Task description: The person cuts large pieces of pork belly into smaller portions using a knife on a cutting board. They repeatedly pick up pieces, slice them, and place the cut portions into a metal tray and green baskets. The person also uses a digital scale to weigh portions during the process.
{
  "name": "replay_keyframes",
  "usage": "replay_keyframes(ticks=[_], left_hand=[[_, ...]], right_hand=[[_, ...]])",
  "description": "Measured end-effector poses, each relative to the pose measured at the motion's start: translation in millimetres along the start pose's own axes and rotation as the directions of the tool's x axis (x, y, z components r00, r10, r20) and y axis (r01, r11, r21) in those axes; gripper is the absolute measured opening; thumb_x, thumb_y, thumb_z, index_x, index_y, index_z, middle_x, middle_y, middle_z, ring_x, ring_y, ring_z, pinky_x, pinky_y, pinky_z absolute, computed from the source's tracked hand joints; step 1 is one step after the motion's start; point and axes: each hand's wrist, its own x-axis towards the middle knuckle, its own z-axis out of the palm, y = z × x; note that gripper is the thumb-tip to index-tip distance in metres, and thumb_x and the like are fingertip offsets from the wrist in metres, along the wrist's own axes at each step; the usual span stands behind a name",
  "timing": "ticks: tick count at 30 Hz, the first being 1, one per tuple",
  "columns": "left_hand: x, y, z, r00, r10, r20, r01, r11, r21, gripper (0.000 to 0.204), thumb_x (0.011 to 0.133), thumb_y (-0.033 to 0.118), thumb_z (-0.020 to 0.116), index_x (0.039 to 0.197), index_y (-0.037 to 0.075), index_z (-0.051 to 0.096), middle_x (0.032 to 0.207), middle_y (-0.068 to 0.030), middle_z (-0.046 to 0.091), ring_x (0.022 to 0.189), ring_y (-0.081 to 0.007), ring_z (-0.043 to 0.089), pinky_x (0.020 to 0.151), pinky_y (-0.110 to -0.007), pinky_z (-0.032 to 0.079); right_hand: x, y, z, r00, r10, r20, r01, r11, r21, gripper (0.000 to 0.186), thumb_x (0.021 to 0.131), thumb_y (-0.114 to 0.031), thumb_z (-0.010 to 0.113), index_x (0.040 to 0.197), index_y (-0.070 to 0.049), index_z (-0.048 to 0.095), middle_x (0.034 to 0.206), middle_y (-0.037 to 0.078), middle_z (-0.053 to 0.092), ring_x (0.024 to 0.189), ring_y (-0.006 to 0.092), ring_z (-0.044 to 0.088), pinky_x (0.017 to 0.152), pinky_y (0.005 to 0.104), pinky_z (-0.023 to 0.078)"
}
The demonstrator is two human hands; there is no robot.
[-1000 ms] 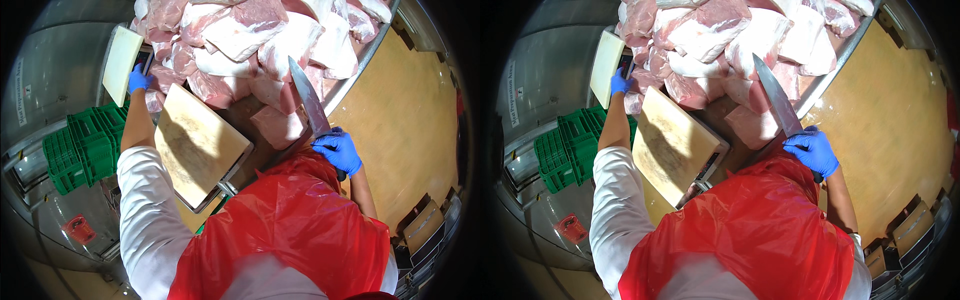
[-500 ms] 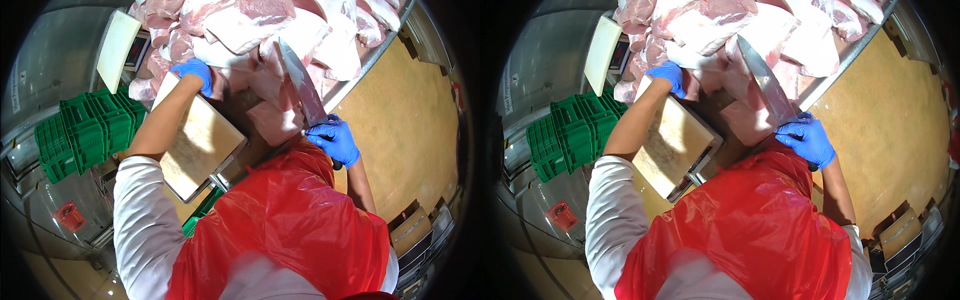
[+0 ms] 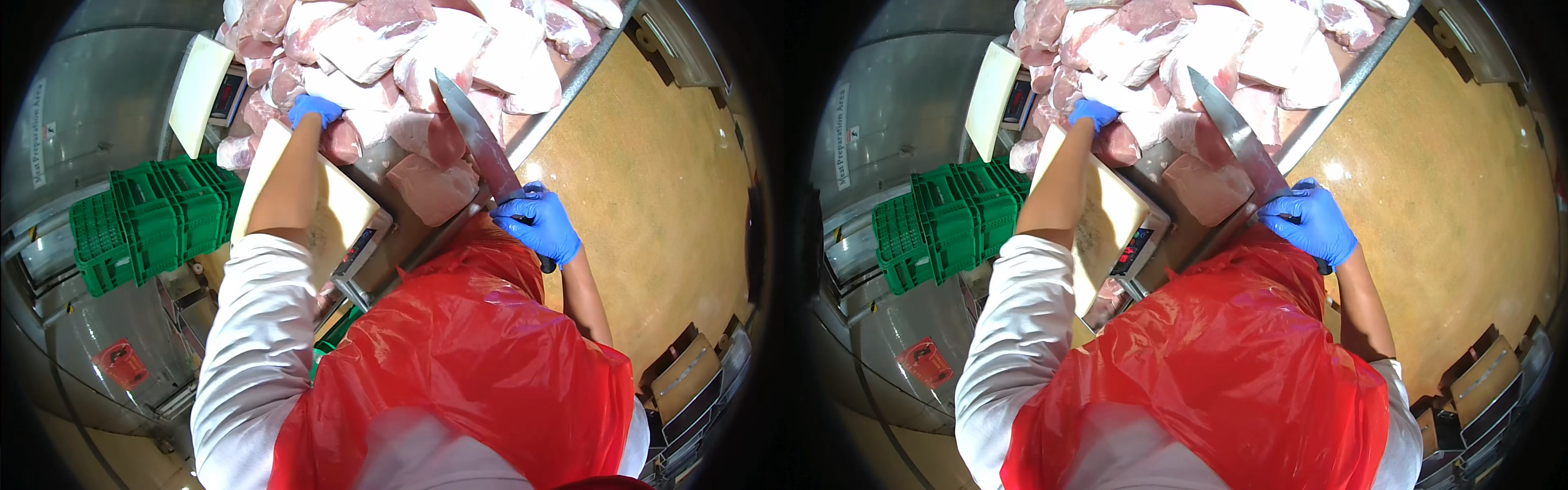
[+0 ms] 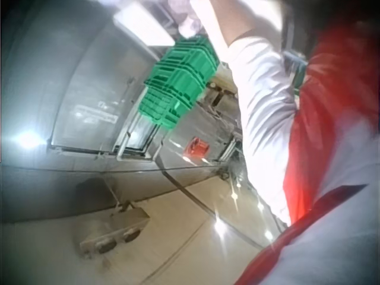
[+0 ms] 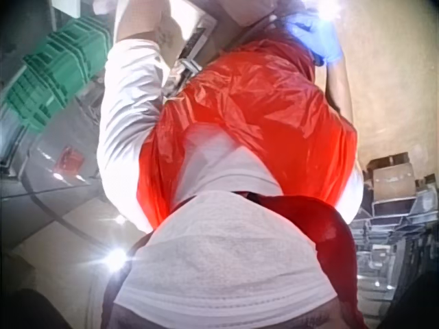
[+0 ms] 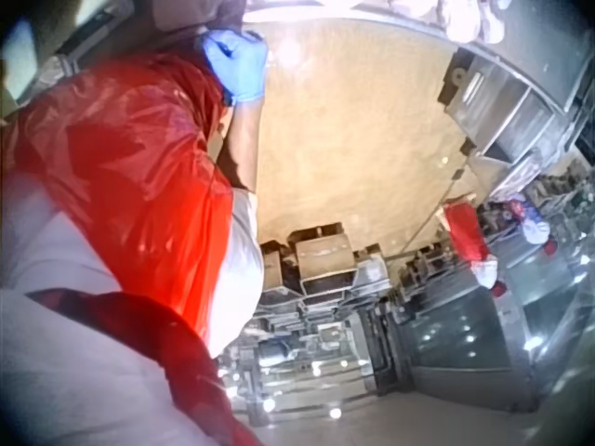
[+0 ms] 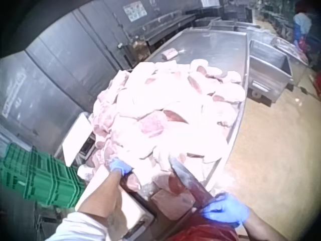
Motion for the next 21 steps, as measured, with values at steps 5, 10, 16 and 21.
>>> replay_keyframes(ticks=[5,10,16,21], left_hand=[[16,-23,14,0.998,-0.007,0.060,0.012,0.996,-0.087,0.082,0.073,0.048,0.070,0.142,0.009,0.050,0.139,-0.0200,0.052,0.130,-0.0310,0.049,0.107,-0.036,0.041],[54,-38,46,0.985,0.042,0.168,-0.016,0.989,-0.150,0.059,0.070,0.040,0.073,0.121,0.009,0.070,0.121,-0.0117,0.068,0.117,-0.0261,0.059,0.101,-0.034,0.043],[2,-19,31,0.982,-0.040,0.184,0.077,0.978,-0.196,0.064,0.070,0.058,0.068,0.119,0.017,0.072,0.137,-0.0153,0.059,0.126,-0.0317,0.056,0.107,-0.037,0.041],[-17,-5,10,0.998,0.036,0.042,-0.032,0.994,-0.103,0.066,0.077,0.052,0.064,0.128,0.010,0.065,0.138,-0.0200,0.057,0.134,-0.0344,0.049,0.112,-0.041,0.037]], right_hand=[[-16,-5,-2,0.996,-0.032,-0.079,0.032,0.999,-0.003,0.009,0.080,-0.013,0.072,0.087,-0.009,0.076,0.084,0.008,0.072,0.074,0.0251,0.067,0.075,0.0344,0.047],[-26,0,3,0.996,-0.014,-0.088,0.016,0.999,0.030,0.009,0.079,-0.012,0.071,0.085,-0.009,0.076,0.084,0.008,0.072,0.074,0.0256,0.068,0.075,0.0342,0.048],[-20,0,0,0.997,-0.038,-0.070,0.038,0.999,0.006,0.008,0.078,-0.011,0.072,0.084,-0.009,0.076,0.084,0.008,0.072,0.072,0.0252,0.067,0.075,0.0337,0.047],[-17,-1,-6,0.996,-0.012,-0.091,0.014,1.000,0.021,0.007,0.079,-0.013,0.073,0.084,-0.010,0.077,0.084,0.007,0.072,0.072,0.0247,0.067,0.075,0.0332,0.047]])
